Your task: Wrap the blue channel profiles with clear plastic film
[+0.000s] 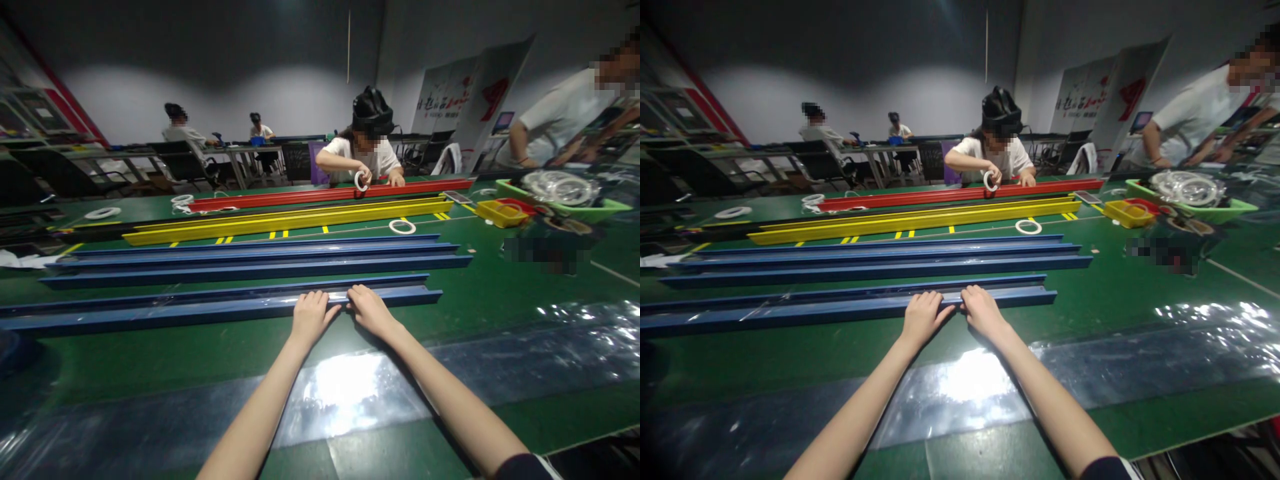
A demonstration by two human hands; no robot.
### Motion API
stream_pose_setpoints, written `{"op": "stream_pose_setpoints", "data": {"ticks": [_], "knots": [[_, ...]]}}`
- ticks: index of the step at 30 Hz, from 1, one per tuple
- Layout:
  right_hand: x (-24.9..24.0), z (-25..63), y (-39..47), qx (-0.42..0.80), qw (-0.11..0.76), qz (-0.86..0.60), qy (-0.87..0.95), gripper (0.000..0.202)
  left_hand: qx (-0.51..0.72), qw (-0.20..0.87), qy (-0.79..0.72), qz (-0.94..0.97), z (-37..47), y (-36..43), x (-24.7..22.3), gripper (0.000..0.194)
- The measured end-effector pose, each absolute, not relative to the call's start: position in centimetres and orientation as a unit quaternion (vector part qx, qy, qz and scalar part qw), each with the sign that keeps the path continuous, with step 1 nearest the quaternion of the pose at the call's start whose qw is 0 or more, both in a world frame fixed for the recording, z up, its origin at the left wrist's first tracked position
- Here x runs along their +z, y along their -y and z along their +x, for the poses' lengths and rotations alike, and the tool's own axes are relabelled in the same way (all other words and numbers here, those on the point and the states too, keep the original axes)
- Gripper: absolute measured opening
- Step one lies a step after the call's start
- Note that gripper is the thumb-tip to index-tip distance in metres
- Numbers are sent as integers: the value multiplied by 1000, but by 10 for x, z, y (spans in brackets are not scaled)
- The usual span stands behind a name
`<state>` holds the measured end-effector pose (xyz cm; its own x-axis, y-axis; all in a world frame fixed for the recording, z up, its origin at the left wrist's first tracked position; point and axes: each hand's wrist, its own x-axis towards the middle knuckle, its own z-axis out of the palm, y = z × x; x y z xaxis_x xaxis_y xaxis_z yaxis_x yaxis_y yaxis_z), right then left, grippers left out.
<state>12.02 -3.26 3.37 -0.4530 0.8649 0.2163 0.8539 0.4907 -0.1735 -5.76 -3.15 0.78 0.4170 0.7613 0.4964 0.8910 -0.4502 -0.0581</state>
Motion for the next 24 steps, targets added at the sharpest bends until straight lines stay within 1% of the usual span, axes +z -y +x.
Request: {"op": "stream_pose_setpoints", "data": {"ticks": [5, 13, 19, 24], "knots": [[34, 122, 33, 18, 150, -505, 850, 7, -228, 145, 472, -839, -62, 31, 8, 33], [40, 157, 29, 52, 114, -531, 838, 8, -214, 151, 477, -839, -62, 33, 13, 34], [30, 205, 23, 83, 146, -549, 819, 11, -215, 152, 492, -830, -66, 33, 14, 33], [22, 241, 19, 73, 168, -573, 799, 15, -211, 167, 502, -822, -67, 32, 14, 32]]}}
